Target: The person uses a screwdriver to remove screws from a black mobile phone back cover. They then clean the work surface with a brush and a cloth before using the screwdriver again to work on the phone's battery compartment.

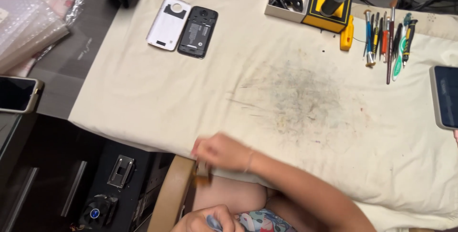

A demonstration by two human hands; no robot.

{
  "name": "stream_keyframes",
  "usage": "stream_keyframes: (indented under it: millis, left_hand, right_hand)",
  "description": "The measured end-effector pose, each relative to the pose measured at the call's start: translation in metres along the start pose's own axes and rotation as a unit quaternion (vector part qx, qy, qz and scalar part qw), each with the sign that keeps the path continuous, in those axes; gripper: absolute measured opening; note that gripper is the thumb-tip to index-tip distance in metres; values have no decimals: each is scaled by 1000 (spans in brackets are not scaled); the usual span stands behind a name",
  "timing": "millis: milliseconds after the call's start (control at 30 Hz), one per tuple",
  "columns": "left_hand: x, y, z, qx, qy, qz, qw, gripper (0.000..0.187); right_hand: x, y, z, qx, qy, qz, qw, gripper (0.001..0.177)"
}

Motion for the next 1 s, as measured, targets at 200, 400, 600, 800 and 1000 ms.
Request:
stream_keyframes:
  millis: [200,400,600,800,1000]
  left_hand:
    - [24,5,2,-241,50,-61,967,25]
    - [19,-7,74,-121,-422,-312,843,45]
    - [9,-26,55,-163,-520,-277,791,77]
    - [15,11,94,-190,-466,-223,835,46]
    - [25,12,83,-170,-395,-144,891,31]
  right_hand:
    - [2,-2,65,223,-191,-50,955,26]
    - [-2,-59,231,-87,-426,-76,898,23]
    - [46,-58,215,-353,-295,-17,888,30]
    - [39,22,40,-229,-57,136,962,21]
    - [54,35,36,-149,44,66,986,25]
Point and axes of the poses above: each hand's wrist, its own x-axis towards the middle knuckle, its own z-axis out of the back of the hand, y = z × x, the point moved 7 cm from there along x, towards the middle knuckle, and after that the axes turned 11 degrees about -x, right-handed, at the moved point
